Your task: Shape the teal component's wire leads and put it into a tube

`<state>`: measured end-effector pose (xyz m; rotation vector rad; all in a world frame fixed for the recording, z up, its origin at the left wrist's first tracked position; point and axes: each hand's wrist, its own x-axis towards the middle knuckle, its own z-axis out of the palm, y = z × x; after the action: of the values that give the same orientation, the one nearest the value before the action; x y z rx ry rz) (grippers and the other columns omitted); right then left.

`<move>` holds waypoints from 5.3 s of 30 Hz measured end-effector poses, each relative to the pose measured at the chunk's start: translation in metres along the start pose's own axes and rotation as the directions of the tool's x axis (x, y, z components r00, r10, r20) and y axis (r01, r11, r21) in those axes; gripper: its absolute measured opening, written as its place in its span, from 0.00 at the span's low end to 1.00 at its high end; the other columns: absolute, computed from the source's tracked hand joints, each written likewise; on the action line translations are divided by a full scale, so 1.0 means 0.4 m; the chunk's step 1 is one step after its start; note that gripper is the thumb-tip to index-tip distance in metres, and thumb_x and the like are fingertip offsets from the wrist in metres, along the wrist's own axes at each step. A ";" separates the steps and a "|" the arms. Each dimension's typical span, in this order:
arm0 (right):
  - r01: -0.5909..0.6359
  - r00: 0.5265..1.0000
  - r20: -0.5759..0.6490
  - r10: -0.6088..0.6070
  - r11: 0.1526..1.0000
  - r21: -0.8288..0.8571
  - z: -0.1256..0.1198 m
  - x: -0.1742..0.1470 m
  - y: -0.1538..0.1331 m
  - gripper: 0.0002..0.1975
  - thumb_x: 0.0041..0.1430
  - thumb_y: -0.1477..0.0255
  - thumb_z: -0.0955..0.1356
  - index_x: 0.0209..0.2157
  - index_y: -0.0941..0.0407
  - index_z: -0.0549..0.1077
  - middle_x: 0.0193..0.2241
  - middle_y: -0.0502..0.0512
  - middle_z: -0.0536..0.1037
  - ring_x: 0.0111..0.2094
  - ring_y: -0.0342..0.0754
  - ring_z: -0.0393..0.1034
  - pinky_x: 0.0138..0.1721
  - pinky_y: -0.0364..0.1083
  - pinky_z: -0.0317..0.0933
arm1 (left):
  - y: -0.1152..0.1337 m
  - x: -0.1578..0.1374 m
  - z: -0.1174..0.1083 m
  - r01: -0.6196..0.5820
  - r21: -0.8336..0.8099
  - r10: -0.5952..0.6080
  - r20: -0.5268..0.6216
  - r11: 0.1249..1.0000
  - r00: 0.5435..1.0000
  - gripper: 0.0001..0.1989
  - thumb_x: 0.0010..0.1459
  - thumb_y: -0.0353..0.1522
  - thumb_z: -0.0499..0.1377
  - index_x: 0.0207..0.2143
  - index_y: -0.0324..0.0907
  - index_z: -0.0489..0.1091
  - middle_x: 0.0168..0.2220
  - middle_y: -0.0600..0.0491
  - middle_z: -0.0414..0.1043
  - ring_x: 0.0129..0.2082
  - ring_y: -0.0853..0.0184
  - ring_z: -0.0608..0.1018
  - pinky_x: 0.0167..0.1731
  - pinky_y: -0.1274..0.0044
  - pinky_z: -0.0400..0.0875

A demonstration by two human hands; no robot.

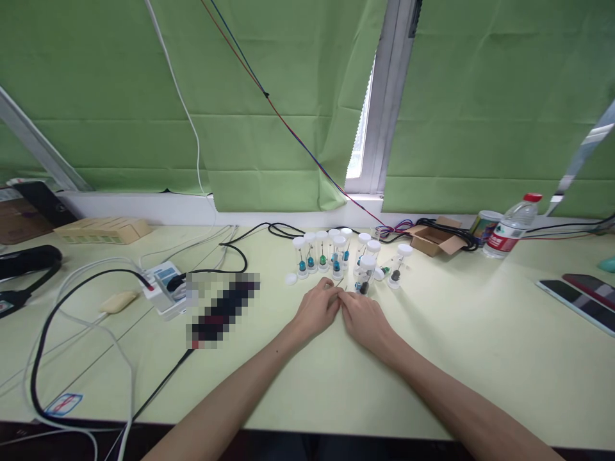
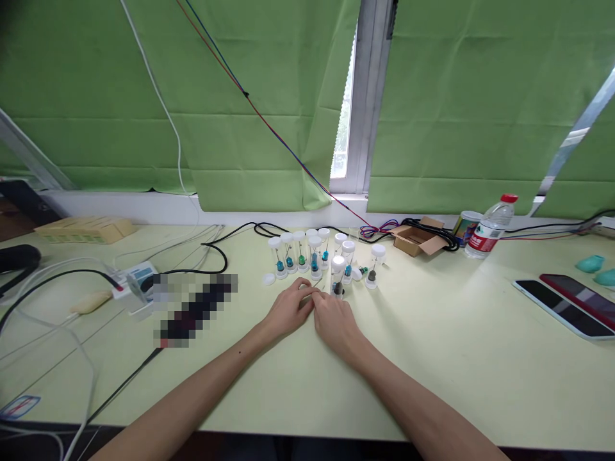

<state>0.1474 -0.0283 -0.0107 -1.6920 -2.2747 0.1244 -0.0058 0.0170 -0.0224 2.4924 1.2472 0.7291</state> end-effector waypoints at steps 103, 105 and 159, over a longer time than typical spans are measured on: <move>0.136 0.960 -0.279 -0.022 0.908 0.396 0.037 0.014 0.031 0.18 0.61 0.80 0.59 0.53 0.59 0.66 0.50 0.62 0.73 0.53 0.52 0.66 0.53 0.51 0.60 | -0.038 0.025 -0.030 0.189 -0.343 -0.256 -0.162 0.920 0.953 0.07 0.58 0.36 0.56 0.31 0.42 0.66 0.26 0.54 0.71 0.25 0.67 0.73 0.27 0.75 0.66; 0.155 0.945 -0.326 -0.026 0.914 0.374 0.033 0.014 0.029 0.17 0.60 0.81 0.60 0.50 0.59 0.68 0.49 0.62 0.73 0.53 0.53 0.65 0.54 0.51 0.60 | -0.042 0.030 -0.042 0.225 -0.444 -0.323 -0.159 0.867 0.933 0.09 0.55 0.37 0.58 0.28 0.42 0.64 0.24 0.56 0.70 0.20 0.69 0.72 0.24 0.76 0.66; -0.126 0.992 -0.027 0.125 0.991 -0.033 0.016 0.001 0.008 0.04 0.67 0.76 0.61 0.39 0.58 0.67 0.38 0.59 0.73 0.37 0.52 0.70 0.28 0.45 0.53 | -0.083 0.020 -0.047 0.087 -0.047 -0.089 -0.039 0.995 0.995 0.07 0.58 0.29 0.53 0.29 0.41 0.69 0.32 0.49 0.70 0.34 0.61 0.72 0.34 0.72 0.64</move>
<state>0.1483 -0.0261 -0.0175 -1.8444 -2.1642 0.0910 -0.0343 0.0433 -0.0185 2.3817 1.3305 0.7810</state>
